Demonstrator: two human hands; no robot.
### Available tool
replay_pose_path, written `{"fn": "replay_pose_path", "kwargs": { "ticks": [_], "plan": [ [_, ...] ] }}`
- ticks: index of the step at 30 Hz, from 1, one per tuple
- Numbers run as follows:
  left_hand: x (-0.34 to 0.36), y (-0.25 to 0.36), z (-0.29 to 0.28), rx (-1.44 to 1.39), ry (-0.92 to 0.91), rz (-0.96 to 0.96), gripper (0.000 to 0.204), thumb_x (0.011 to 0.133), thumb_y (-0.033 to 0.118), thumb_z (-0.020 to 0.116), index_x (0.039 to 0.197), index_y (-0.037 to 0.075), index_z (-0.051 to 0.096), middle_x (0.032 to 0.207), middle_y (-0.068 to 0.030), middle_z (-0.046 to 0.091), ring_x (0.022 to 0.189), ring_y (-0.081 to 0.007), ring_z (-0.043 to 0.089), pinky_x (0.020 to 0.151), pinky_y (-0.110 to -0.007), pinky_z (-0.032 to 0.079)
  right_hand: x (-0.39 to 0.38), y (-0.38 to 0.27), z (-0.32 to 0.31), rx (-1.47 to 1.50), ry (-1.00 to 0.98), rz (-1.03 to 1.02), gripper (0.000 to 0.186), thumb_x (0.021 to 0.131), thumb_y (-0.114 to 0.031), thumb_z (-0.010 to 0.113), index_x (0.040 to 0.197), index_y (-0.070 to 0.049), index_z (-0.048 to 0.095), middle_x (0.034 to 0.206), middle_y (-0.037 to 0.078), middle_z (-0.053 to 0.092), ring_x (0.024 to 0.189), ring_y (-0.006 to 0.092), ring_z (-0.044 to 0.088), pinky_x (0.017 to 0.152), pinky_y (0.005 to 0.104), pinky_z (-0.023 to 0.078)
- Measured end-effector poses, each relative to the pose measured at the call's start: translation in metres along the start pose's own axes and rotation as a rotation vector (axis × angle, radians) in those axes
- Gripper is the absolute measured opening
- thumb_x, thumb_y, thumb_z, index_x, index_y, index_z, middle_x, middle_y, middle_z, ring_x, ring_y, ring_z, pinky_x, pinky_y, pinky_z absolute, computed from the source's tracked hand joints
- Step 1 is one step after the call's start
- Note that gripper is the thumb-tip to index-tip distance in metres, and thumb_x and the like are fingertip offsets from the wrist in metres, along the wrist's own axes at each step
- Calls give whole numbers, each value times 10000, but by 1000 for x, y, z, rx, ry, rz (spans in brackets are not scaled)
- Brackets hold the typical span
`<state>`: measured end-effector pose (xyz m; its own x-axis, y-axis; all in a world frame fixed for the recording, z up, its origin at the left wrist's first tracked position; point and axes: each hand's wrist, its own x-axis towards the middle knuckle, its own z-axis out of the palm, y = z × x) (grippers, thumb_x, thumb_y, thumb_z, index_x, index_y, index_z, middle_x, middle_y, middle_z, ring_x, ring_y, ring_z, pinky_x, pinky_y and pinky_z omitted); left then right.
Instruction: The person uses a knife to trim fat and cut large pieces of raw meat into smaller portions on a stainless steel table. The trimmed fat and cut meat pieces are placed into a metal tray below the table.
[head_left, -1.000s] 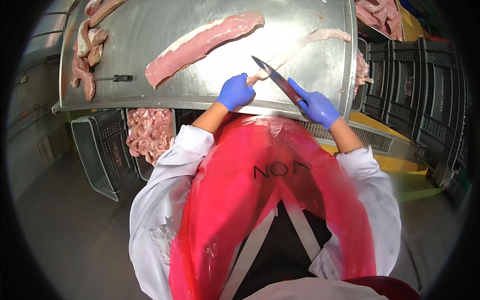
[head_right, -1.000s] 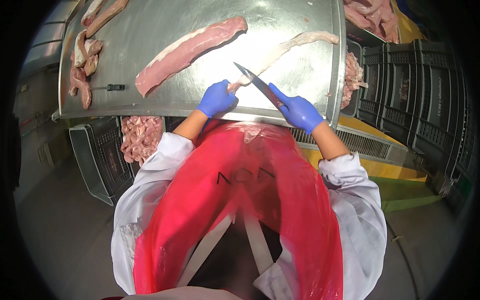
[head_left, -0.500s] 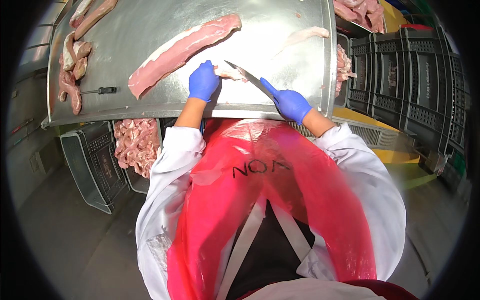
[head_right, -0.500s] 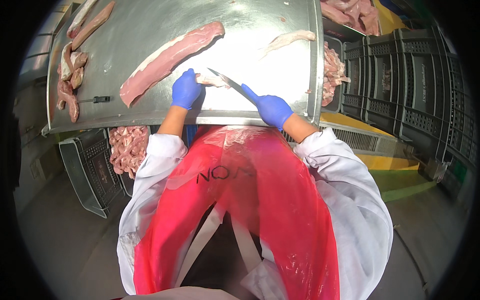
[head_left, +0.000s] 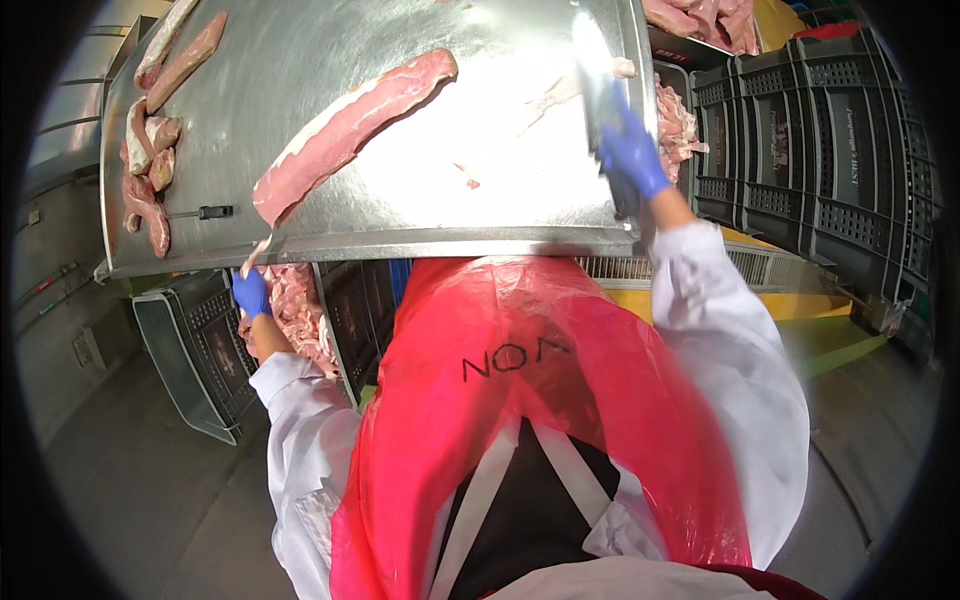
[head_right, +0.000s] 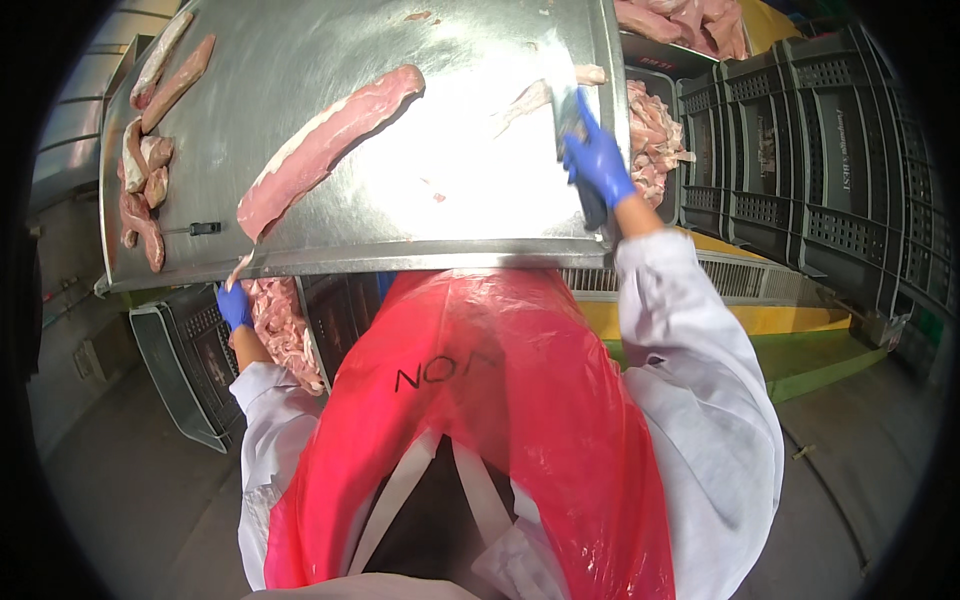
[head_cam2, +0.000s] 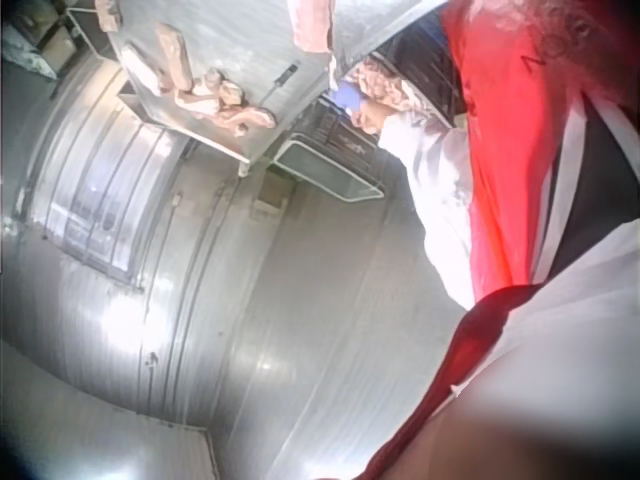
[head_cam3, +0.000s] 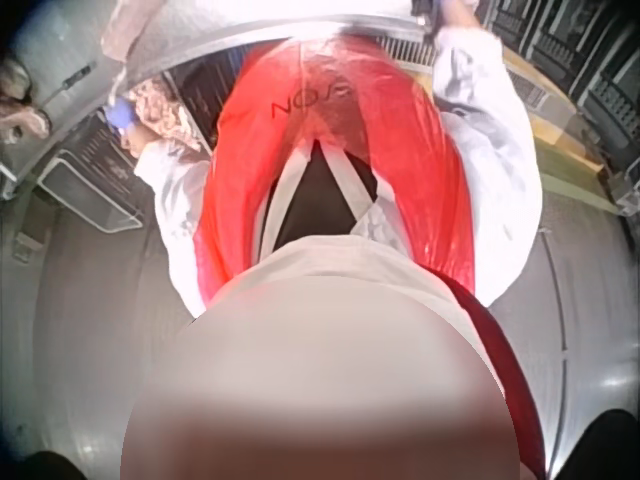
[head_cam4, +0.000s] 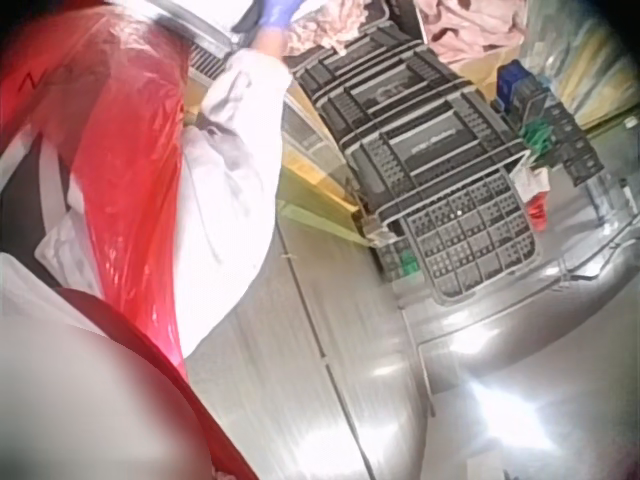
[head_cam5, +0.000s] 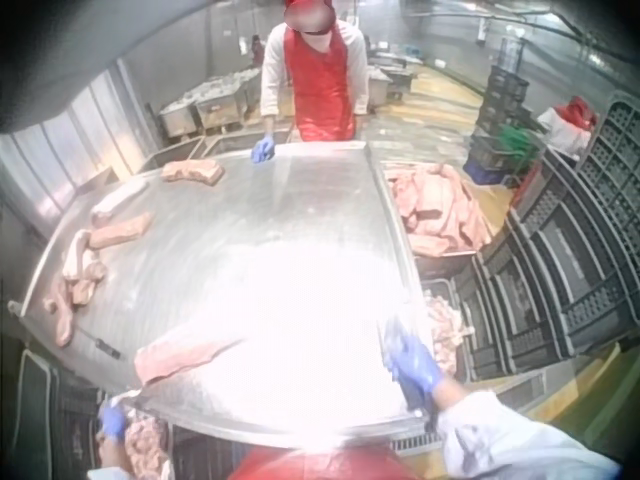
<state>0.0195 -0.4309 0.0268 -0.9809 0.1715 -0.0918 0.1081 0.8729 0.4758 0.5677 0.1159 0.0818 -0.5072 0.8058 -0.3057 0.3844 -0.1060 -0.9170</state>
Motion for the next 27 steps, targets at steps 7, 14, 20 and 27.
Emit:
{"fn": "replay_pose_path", "kwargs": {
  "ticks": [7,14,20,27],
  "plan": [
    [-30,-120,-12,299,55,127,748,764,211,812,1399,-13,486,1332,-250,582,1192,-364,582,1002,-431,477,198,-20,70,-74,211,-25,730,981,-167,511,1629,-244,184,833,144,677,628,227,666,576,362,562],
    [-101,-40,2,191,292,442,584,797,176,745,1317,-18,562,1194,-244,624,1123,-420,582,1007,-486,451,157,-31,174,-682,124,-154,735,1006,-278,434,1630,-253,47,999,269,719,860,434,716,802,496,557],
    [-137,122,70,-32,21,677,498,837,158,706,1288,-13,584,1213,-227,619,1132,-395,581,1011,-470,455,104,-39,139,-82,116,-18,786,991,-121,552,1635,-262,125,875,166,723,667,226,701,598,370,580],
    [-174,326,195,-309,-373,1056,415,822,192,707,1189,6,648,1161,-211,641,1094,-393,597,960,-472,488,60,-48,37,405,221,-247,802,956,39,561,1632,-164,179,922,96,633,632,118,591,534,254,505]
  ]
}}
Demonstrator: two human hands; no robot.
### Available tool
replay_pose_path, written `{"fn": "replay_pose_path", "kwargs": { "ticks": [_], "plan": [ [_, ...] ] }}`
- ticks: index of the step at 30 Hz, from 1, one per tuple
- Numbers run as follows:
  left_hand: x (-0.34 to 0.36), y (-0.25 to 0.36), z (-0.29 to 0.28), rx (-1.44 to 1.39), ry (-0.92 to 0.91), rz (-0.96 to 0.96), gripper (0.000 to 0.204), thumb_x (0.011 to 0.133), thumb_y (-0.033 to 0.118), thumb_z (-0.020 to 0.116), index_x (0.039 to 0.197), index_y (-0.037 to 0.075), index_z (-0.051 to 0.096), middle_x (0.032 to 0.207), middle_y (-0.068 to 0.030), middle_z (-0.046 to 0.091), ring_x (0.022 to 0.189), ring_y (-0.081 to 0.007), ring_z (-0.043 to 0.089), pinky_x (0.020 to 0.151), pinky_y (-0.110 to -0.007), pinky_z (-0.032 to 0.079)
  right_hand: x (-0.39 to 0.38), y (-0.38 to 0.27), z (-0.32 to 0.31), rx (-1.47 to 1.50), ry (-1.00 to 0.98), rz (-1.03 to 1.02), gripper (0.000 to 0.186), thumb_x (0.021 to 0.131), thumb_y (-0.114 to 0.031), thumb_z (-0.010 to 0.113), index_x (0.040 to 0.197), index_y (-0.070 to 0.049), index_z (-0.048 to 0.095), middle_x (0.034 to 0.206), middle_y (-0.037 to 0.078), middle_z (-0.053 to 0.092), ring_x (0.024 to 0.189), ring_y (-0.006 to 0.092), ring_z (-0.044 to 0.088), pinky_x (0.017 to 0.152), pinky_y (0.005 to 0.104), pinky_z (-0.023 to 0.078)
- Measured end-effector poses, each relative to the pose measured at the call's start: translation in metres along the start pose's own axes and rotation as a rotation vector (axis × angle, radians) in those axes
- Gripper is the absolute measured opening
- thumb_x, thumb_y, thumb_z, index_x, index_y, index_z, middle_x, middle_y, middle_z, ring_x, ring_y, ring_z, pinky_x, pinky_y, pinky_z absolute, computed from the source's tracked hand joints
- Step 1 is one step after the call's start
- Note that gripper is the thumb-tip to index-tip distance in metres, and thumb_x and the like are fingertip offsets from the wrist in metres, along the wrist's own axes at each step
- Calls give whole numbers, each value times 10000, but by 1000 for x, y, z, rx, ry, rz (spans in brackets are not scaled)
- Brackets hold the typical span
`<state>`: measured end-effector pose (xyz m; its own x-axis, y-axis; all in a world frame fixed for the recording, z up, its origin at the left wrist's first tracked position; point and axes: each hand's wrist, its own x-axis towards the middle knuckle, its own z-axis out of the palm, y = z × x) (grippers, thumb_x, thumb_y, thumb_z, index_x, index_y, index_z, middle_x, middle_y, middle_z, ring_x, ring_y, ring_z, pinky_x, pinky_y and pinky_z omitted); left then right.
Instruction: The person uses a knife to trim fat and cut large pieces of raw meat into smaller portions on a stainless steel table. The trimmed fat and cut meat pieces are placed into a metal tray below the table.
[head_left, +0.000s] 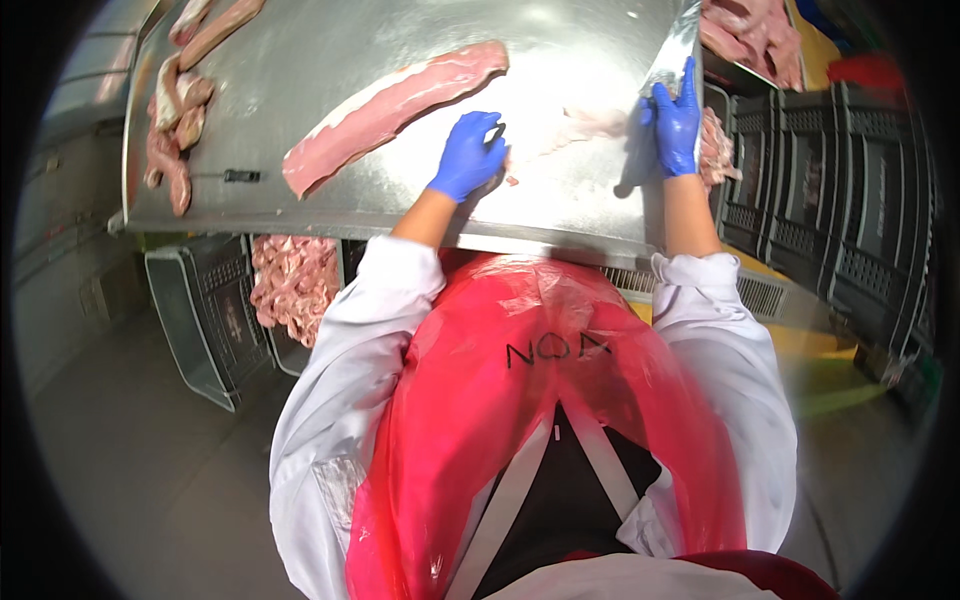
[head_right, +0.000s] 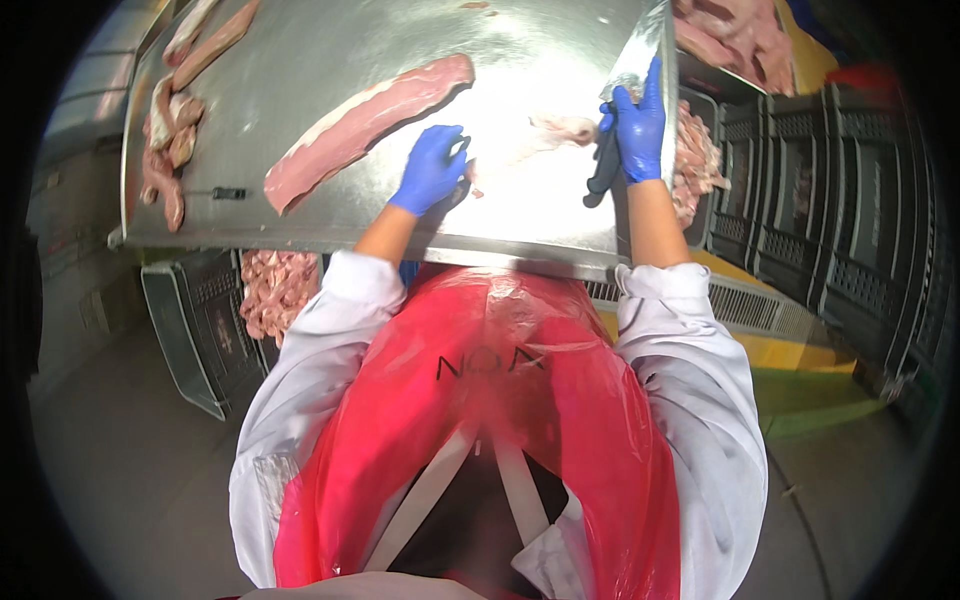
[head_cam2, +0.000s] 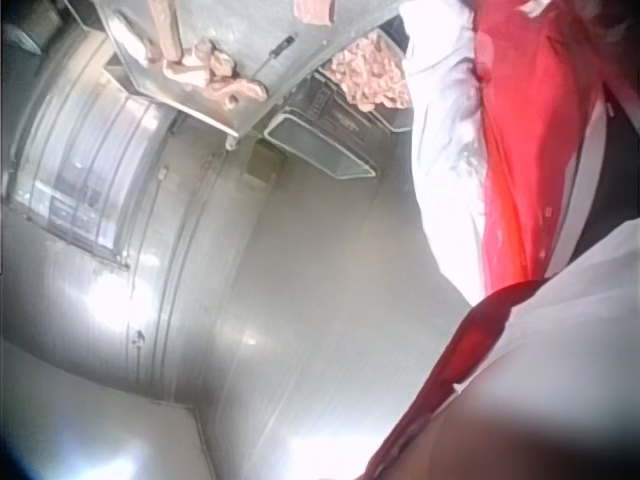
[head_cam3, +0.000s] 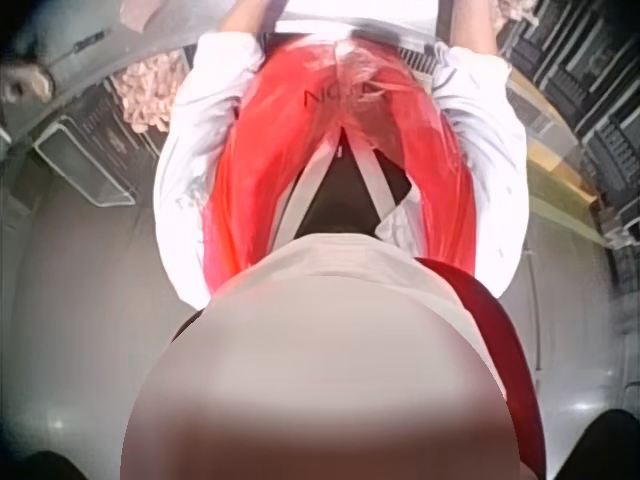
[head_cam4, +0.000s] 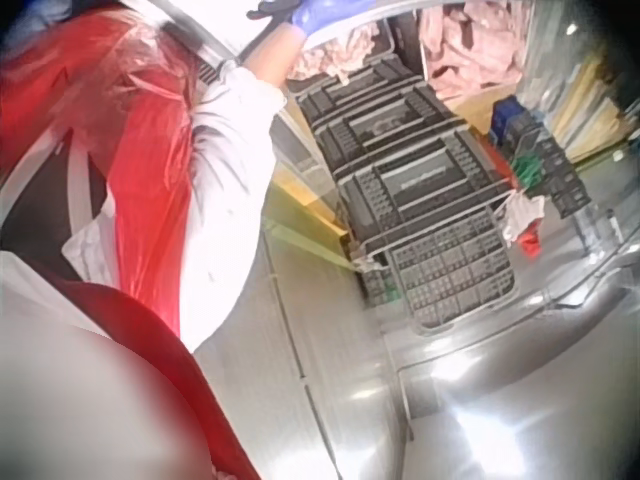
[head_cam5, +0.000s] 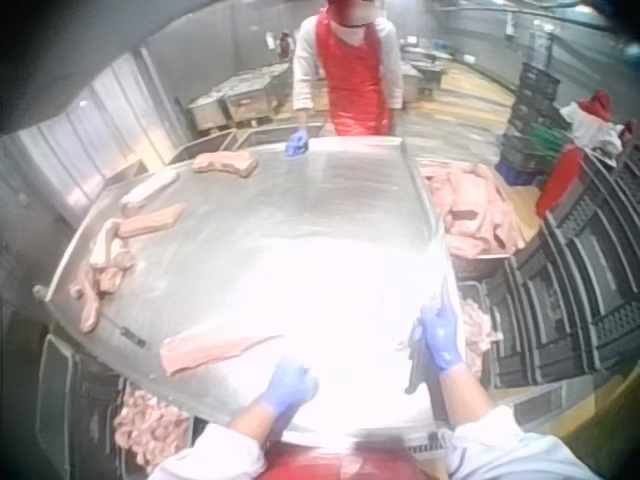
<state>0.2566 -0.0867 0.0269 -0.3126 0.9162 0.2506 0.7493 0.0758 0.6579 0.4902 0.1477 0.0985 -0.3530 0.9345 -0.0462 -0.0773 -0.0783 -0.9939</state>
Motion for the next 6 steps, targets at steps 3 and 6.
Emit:
{"fn": "replay_pose_path", "kwargs": {
  "ticks": [3,6],
  "plan": [
    [75,77,53,128,-162,116,547,853,324,715,1329,82,595,1270,-207,591,1167,-399,559,988,-468,473,-17,-35,-65,13,96,-76,788,953,50,557,1626,-122,185,1009,120,641,678,138,616,547,250,505],
    [133,101,109,488,-885,55,645,818,333,729,1416,167,556,1364,-206,536,1231,-403,523,1026,-485,446,-58,-64,-117,10,204,-70,770,972,8,583,1624,-143,203,1077,137,651,718,165,638,579,267,543]
  ]
}}
